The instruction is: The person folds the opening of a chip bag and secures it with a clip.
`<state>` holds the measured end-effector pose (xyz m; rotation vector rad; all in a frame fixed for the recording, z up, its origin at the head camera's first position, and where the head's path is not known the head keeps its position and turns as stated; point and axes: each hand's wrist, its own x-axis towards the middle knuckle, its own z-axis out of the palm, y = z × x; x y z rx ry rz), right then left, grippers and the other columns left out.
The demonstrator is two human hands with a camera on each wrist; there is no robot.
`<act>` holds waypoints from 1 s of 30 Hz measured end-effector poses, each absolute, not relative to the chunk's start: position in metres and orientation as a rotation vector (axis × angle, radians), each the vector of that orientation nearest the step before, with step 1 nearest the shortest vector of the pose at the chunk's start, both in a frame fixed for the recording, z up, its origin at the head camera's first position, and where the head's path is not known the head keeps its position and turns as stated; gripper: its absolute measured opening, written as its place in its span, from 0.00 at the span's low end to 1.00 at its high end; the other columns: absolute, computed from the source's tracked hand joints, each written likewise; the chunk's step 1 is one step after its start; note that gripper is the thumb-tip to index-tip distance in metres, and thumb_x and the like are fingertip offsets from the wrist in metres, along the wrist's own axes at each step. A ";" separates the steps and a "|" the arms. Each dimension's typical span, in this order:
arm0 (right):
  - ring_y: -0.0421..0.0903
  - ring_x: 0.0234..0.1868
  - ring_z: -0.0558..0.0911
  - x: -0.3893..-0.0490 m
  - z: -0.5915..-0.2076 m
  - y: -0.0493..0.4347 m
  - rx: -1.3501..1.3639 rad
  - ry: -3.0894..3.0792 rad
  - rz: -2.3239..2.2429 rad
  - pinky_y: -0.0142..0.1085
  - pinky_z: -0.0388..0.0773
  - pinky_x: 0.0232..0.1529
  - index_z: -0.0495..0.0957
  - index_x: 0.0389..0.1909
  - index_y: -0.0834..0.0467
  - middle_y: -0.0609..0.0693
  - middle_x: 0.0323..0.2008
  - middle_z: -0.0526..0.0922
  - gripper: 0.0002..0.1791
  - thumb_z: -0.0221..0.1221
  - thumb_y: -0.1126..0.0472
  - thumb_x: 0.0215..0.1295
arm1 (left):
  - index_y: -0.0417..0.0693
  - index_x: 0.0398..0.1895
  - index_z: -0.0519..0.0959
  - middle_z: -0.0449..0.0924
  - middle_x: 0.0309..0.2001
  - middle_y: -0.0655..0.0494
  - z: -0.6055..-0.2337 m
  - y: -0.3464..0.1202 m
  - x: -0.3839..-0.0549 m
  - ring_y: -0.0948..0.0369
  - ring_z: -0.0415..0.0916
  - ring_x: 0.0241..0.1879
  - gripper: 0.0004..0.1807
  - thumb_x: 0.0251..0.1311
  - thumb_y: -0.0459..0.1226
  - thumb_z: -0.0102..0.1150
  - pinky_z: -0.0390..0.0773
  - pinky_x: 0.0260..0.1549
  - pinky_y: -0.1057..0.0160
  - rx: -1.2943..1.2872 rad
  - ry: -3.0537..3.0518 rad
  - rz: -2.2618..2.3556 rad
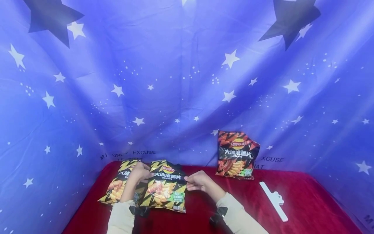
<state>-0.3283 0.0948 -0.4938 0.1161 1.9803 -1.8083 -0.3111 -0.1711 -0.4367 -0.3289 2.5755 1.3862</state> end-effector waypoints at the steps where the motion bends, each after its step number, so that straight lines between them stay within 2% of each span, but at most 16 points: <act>1: 0.42 0.21 0.84 -0.329 -0.494 0.094 0.115 1.980 -1.810 0.38 0.87 0.32 0.80 0.45 0.76 0.52 0.21 0.82 0.14 0.64 0.68 0.67 | 0.17 0.59 0.70 0.74 0.57 0.21 -0.437 -0.171 -0.311 0.36 0.85 0.46 0.26 0.61 0.25 0.64 0.87 0.42 0.50 -0.328 2.579 1.368; 8: 0.41 0.19 0.83 -0.329 -0.500 0.089 0.118 2.002 -1.811 0.36 0.87 0.29 0.81 0.43 0.76 0.51 0.19 0.80 0.13 0.65 0.68 0.66 | 0.20 0.58 0.72 0.73 0.58 0.21 -0.444 -0.172 -0.311 0.38 0.86 0.40 0.26 0.58 0.26 0.66 0.86 0.42 0.48 -0.368 2.616 1.302; 23: 0.38 0.17 0.81 -0.324 -0.504 0.086 0.117 2.031 -1.766 0.32 0.85 0.25 0.82 0.39 0.74 0.50 0.16 0.78 0.10 0.64 0.68 0.67 | 0.20 0.57 0.73 0.74 0.56 0.23 -0.446 -0.171 -0.312 0.38 0.85 0.43 0.24 0.59 0.25 0.66 0.86 0.43 0.47 -0.391 2.620 1.298; 30: 0.39 0.17 0.81 -0.322 -0.501 0.089 0.104 2.051 -1.736 0.33 0.85 0.26 0.82 0.38 0.73 0.50 0.17 0.81 0.12 0.64 0.64 0.67 | 0.19 0.57 0.72 0.74 0.56 0.21 -0.445 -0.170 -0.310 0.37 0.85 0.43 0.24 0.60 0.26 0.64 0.86 0.42 0.48 -0.376 2.637 1.305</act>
